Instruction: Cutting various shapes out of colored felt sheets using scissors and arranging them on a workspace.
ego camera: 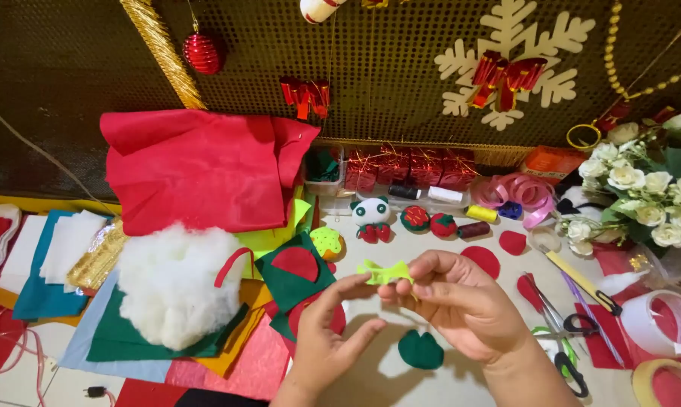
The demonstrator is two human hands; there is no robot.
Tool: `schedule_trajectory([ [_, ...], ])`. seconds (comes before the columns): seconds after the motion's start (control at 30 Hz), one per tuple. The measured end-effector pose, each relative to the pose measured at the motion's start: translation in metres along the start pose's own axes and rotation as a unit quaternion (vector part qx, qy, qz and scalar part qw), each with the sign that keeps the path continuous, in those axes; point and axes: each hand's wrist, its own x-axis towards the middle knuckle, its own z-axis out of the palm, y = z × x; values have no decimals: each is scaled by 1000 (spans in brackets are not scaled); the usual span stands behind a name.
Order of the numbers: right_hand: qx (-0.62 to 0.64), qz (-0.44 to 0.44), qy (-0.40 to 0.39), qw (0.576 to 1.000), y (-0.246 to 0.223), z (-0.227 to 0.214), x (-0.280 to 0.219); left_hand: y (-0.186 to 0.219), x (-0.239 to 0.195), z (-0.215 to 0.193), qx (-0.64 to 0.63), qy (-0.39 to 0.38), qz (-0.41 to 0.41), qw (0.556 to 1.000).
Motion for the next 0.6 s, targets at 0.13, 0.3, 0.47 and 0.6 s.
schedule_trajectory([
  [0.13, -7, 8, 24, 1000, -1, -13, -12, -6, -4, 9, -24, 37, -45, 998],
  [0.3, -29, 41, 52, 997, 0, -14, -25, -3, -7, 10, -53, 11, 1, 999],
  [0.47, -61, 62, 107, 990, 1, -30, -37, -10, -18, 20, -196, -41, -131, 971],
  [0.6, -115, 55, 142, 982, 4, -37, -44, -21, -23, 24, -298, -71, -168, 937],
])
